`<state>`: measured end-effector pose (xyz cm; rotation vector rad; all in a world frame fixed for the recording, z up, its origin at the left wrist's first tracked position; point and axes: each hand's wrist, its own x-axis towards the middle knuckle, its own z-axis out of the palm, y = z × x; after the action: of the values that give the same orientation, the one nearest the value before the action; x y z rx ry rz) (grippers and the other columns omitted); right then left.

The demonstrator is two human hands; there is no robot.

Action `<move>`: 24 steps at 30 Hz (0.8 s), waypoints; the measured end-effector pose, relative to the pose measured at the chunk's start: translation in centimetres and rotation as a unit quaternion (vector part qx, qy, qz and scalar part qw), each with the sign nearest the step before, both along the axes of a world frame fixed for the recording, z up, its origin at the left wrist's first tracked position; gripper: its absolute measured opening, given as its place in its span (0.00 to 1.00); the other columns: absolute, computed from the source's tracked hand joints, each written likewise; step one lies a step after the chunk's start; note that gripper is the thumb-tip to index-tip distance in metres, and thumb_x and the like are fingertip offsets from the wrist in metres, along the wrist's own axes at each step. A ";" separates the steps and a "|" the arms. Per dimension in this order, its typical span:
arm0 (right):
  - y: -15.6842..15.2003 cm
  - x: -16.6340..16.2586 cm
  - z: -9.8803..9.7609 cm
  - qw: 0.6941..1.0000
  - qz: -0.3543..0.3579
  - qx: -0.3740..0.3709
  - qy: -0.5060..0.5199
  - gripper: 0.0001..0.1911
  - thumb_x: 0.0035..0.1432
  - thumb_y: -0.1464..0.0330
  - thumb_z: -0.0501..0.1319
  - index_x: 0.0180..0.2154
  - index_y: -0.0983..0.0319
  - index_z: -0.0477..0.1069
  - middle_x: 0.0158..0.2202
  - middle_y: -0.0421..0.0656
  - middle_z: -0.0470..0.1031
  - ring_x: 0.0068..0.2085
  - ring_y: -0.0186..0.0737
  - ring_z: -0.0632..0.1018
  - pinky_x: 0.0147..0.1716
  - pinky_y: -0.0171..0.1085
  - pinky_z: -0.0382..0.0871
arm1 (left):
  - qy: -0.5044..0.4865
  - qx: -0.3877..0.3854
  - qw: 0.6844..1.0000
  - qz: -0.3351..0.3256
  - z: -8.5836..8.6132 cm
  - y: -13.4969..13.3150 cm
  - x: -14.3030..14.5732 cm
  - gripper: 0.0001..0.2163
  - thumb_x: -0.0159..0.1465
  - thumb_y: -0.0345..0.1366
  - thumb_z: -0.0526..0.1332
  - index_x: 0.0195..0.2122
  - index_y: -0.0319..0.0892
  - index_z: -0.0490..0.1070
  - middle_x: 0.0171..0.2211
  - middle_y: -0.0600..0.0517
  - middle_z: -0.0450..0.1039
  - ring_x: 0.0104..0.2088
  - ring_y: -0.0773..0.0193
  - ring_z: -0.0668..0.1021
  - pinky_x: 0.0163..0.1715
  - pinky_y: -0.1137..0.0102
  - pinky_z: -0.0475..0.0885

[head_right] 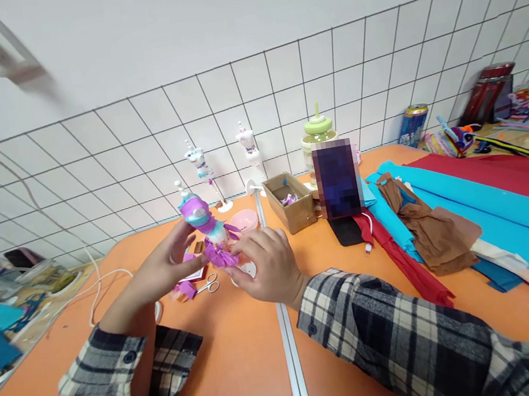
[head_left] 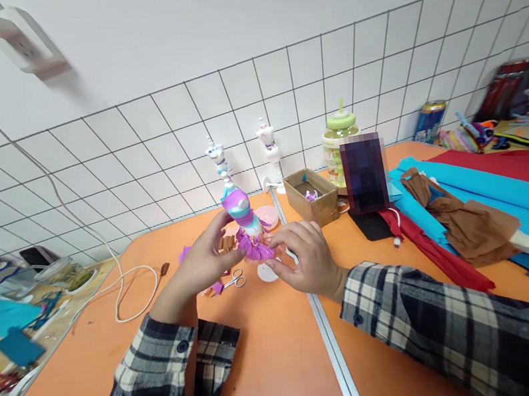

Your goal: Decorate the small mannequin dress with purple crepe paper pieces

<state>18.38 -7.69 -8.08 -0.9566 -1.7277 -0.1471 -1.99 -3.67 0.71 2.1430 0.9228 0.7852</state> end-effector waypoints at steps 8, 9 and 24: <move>-0.6 -0.9 1.3 0.999 -0.050 0.008 -0.008 0.08 0.57 0.61 0.67 0.36 0.57 0.76 0.36 0.43 0.76 0.37 0.44 0.73 0.37 0.44 0.58 | -0.028 0.032 0.994 0.099 0.7 -0.6 1.0 0.22 0.62 0.38 0.64 0.58 0.45 0.71 0.57 0.45 0.74 0.59 0.48 0.73 0.58 0.50 0.69; -0.6 -1.1 1.5 0.998 -0.062 0.000 -0.006 0.07 0.56 0.61 0.68 0.36 0.57 0.76 0.35 0.43 0.76 0.37 0.44 0.73 0.37 0.44 0.57 | -0.011 0.051 0.991 0.120 0.8 -0.7 1.1 0.21 0.61 0.38 0.64 0.56 0.45 0.72 0.55 0.46 0.75 0.58 0.48 0.74 0.58 0.49 0.69; 0.3 -0.9 1.5 0.988 -0.004 -0.088 0.124 0.06 0.58 0.65 0.65 0.31 0.59 0.75 0.32 0.42 0.74 0.37 0.43 0.77 0.39 0.43 0.69 | -0.030 0.075 0.994 0.080 -0.5 -1.1 2.0 0.27 0.56 0.31 0.66 0.58 0.43 0.65 0.55 0.46 0.73 0.53 0.52 0.76 0.52 0.59 0.71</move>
<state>17.48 -7.43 -6.57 -1.0637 -1.5244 0.1182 0.02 -4.80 0.19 2.1795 1.0431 1.0208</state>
